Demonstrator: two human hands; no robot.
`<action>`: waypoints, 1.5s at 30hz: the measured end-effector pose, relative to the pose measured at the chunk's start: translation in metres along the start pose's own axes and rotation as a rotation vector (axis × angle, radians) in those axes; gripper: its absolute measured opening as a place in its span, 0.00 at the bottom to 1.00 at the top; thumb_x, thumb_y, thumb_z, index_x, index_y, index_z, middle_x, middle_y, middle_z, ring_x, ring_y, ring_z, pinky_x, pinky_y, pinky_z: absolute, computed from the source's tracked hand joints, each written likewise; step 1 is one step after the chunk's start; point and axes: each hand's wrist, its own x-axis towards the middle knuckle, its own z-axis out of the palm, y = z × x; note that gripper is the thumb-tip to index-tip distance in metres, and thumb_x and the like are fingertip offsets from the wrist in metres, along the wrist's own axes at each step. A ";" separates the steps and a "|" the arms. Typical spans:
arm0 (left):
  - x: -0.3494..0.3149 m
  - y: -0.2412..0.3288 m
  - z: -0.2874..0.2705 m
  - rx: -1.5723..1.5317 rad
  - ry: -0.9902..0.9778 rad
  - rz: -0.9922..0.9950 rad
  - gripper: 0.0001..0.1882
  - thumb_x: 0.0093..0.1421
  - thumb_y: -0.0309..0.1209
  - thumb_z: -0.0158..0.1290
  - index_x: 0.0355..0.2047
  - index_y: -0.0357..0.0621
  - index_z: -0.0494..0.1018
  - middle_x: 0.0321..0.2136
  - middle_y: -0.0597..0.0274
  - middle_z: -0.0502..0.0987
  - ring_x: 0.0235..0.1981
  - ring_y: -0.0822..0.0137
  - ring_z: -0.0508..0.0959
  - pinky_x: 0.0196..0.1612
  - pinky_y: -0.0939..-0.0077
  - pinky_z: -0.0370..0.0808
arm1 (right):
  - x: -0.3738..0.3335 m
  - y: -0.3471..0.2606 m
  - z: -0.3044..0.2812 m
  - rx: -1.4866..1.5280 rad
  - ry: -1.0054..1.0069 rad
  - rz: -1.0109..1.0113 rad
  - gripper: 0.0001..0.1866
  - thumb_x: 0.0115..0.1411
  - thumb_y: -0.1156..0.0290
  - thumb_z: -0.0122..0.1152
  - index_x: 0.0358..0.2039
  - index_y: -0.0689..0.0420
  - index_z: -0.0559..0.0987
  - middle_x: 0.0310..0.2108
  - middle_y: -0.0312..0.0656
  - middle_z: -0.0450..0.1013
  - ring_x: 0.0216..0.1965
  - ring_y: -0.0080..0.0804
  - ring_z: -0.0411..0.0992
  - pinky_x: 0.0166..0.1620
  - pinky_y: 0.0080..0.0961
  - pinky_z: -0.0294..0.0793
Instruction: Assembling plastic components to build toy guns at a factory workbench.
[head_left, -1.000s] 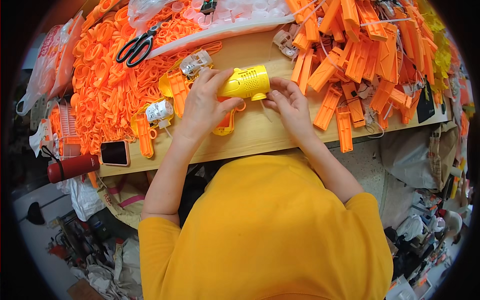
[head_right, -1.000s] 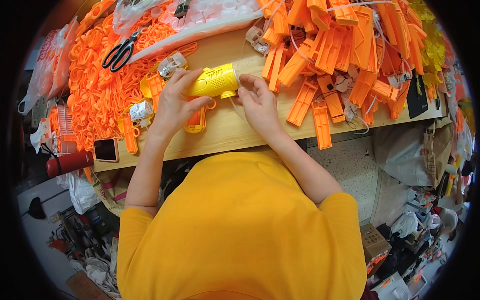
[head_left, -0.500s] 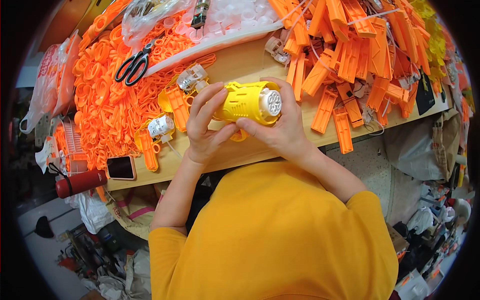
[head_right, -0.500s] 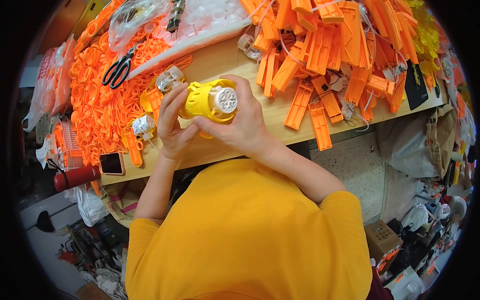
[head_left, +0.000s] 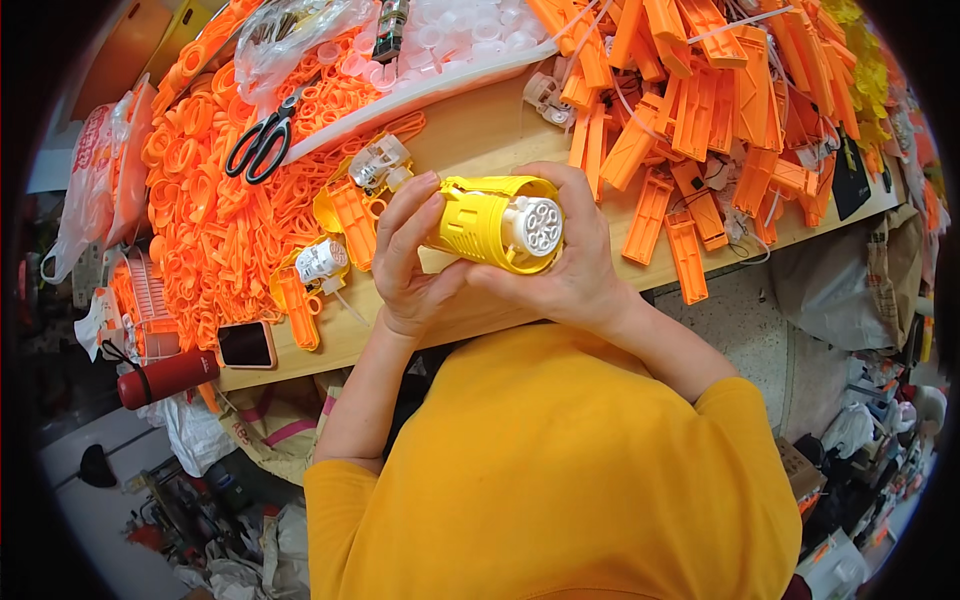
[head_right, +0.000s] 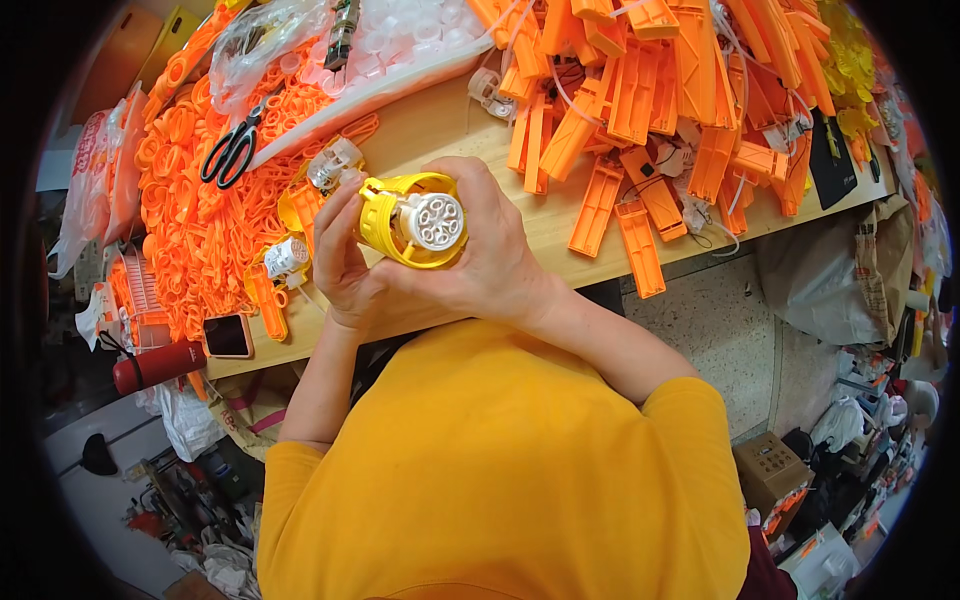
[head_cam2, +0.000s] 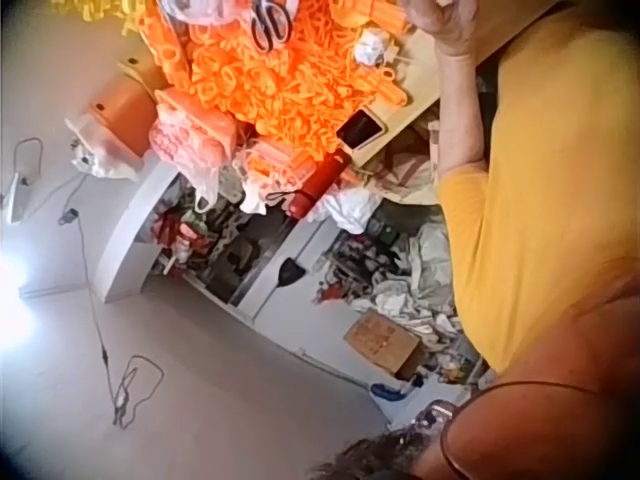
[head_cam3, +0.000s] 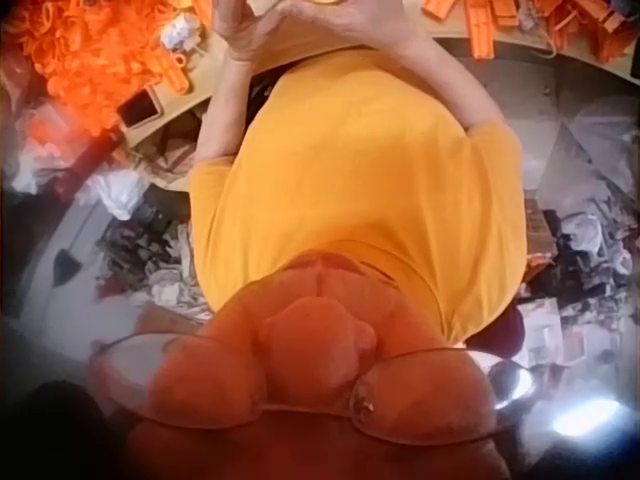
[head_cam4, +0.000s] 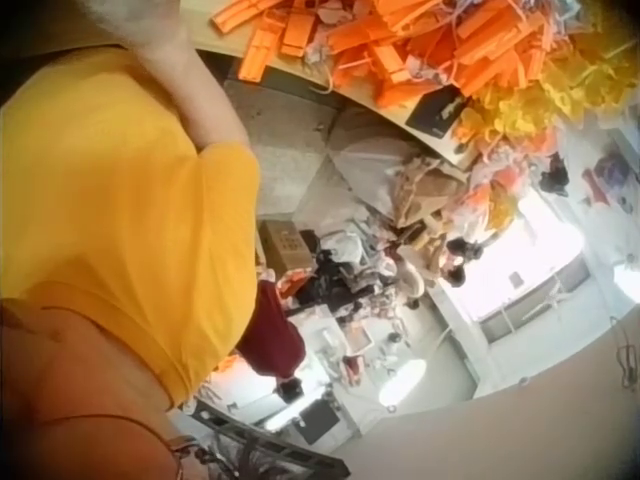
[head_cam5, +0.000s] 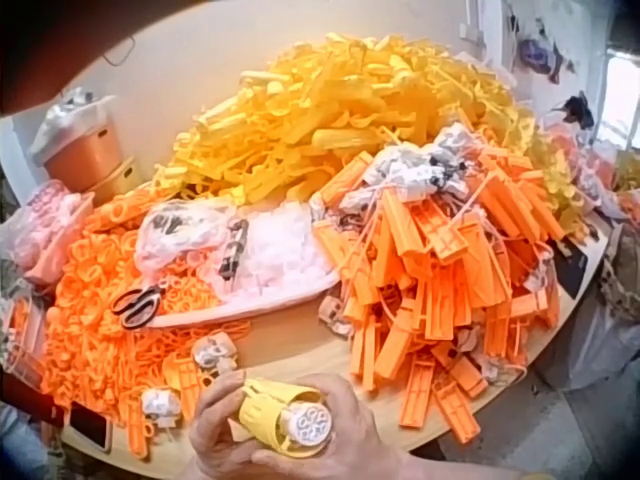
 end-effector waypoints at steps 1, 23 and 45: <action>0.000 0.001 0.001 0.001 0.001 0.000 0.32 0.45 0.29 0.67 0.51 0.38 0.70 0.52 0.49 0.70 0.54 0.50 0.71 0.56 0.59 0.70 | 0.001 0.001 -0.003 0.000 -0.001 0.000 0.36 0.50 0.62 0.72 0.52 0.63 0.62 0.43 0.44 0.69 0.43 0.29 0.72 0.45 0.23 0.72; 0.008 0.008 0.003 0.043 -0.003 0.045 0.32 0.44 0.30 0.68 0.50 0.41 0.70 0.52 0.50 0.70 0.53 0.51 0.71 0.55 0.58 0.70 | 0.002 -0.003 -0.005 -0.073 0.044 -0.124 0.38 0.48 0.59 0.73 0.52 0.64 0.62 0.41 0.46 0.68 0.40 0.34 0.72 0.42 0.25 0.72; 0.016 0.015 0.009 0.248 -0.003 0.173 0.28 0.46 0.30 0.65 0.49 0.44 0.71 0.50 0.53 0.69 0.51 0.47 0.71 0.52 0.56 0.73 | -0.005 0.012 -0.004 0.038 0.074 -0.051 0.36 0.45 0.74 0.75 0.50 0.60 0.62 0.46 0.48 0.69 0.48 0.32 0.71 0.50 0.27 0.72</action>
